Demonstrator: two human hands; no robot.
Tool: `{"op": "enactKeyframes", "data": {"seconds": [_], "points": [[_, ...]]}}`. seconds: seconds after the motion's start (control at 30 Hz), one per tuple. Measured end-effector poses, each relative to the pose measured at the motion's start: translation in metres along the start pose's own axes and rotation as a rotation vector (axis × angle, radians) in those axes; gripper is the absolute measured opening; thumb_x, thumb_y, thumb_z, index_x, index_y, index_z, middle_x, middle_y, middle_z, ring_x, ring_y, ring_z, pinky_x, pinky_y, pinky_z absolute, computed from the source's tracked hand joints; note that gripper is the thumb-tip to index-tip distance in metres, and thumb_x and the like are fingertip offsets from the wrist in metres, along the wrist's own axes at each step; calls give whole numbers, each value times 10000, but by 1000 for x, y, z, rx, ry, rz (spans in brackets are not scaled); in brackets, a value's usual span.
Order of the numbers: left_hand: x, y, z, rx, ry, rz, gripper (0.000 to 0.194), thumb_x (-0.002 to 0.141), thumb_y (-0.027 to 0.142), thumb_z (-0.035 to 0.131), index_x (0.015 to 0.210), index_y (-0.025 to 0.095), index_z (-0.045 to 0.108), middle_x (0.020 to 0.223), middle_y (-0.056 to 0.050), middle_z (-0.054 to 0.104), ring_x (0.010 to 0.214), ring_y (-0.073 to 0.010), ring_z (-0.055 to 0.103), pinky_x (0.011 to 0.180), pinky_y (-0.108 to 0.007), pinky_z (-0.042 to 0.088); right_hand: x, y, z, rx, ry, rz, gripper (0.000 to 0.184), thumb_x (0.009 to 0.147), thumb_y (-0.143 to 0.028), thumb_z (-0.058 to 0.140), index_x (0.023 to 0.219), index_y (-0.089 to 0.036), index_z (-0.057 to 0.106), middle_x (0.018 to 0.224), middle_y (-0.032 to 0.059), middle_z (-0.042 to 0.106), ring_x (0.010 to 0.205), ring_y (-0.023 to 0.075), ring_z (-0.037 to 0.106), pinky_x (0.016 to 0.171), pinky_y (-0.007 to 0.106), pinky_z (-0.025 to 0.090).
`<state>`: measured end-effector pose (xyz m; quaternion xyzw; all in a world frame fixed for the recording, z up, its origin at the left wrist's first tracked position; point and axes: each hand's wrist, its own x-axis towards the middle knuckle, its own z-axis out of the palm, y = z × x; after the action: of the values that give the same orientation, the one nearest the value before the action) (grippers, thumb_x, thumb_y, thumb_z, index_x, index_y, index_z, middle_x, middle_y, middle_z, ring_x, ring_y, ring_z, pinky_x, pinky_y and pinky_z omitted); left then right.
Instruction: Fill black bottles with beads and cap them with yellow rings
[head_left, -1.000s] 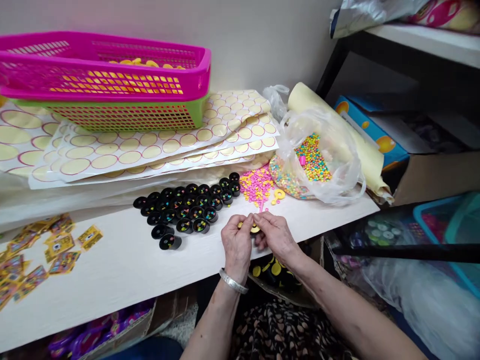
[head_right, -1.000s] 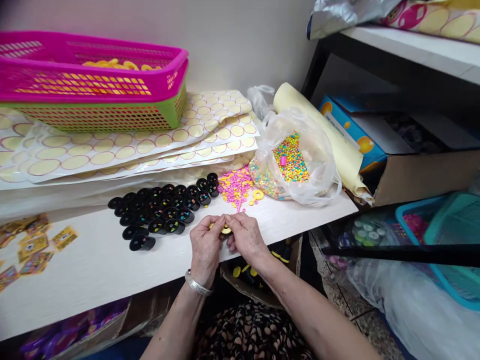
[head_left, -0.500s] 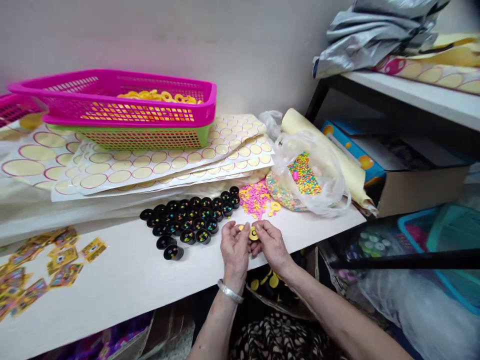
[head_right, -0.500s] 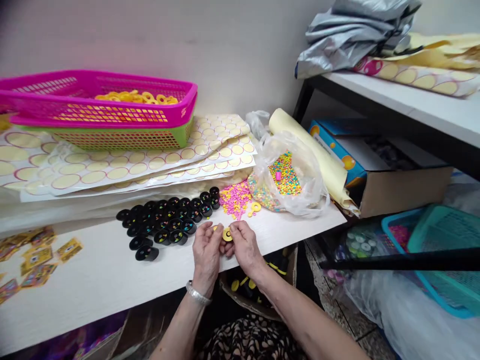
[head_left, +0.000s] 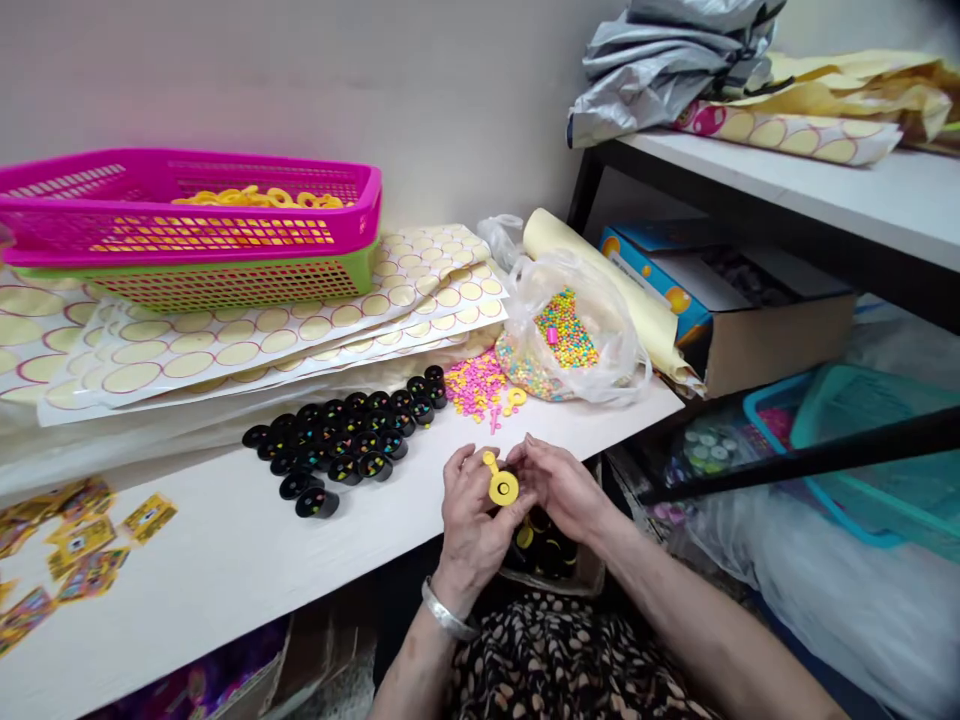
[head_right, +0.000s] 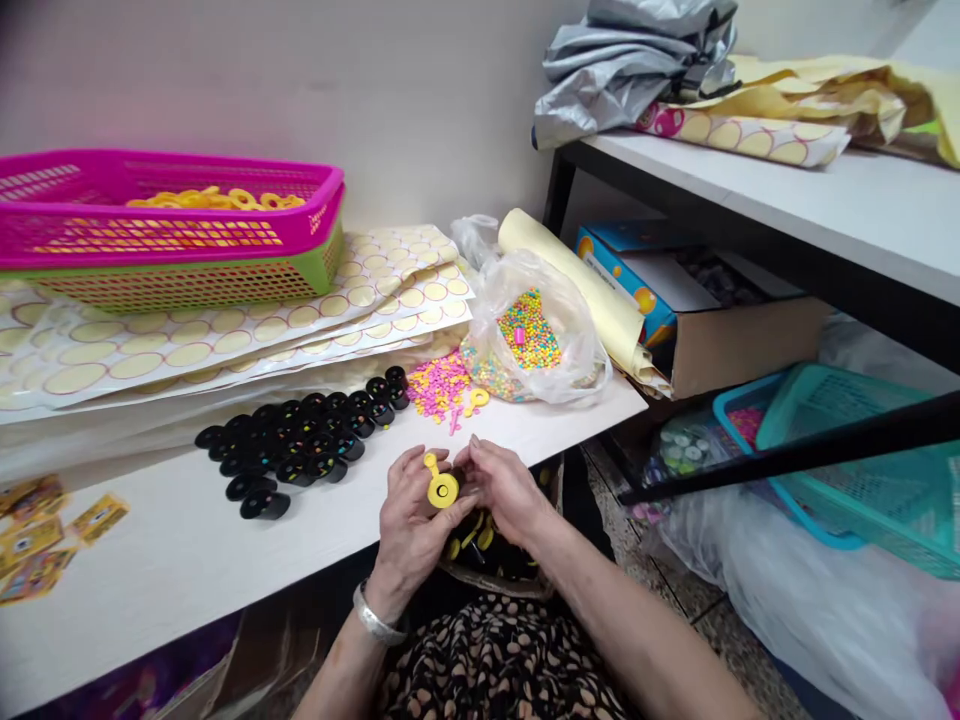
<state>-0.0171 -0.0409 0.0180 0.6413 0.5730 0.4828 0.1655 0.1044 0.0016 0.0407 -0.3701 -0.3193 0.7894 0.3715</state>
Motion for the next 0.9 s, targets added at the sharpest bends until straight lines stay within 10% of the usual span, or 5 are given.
{"op": "enactKeyframes", "data": {"seconds": [0.43, 0.9], "points": [[-1, 22, 1, -28, -504, 83, 210, 576, 145, 651, 768, 223, 685, 1026, -32, 592, 1049, -218, 509, 1124, -475, 162, 5, -15, -49, -315, -547, 409, 265, 550, -207, 765, 760, -109, 637, 660, -25, 596, 578, 87, 535, 559, 213, 427], [-9, 22, 7, 122, -565, 235, 195, 623, 338, 668, 695, 160, 700, 1140, -109, 523, 1280, -361, 252, 1043, -503, 262, -3, -14, -44, -398, -702, 413, 454, 446, -135, 788, 872, -128, 631, 777, -34, 621, 780, 127, 567, 759, 264, 430]]}}
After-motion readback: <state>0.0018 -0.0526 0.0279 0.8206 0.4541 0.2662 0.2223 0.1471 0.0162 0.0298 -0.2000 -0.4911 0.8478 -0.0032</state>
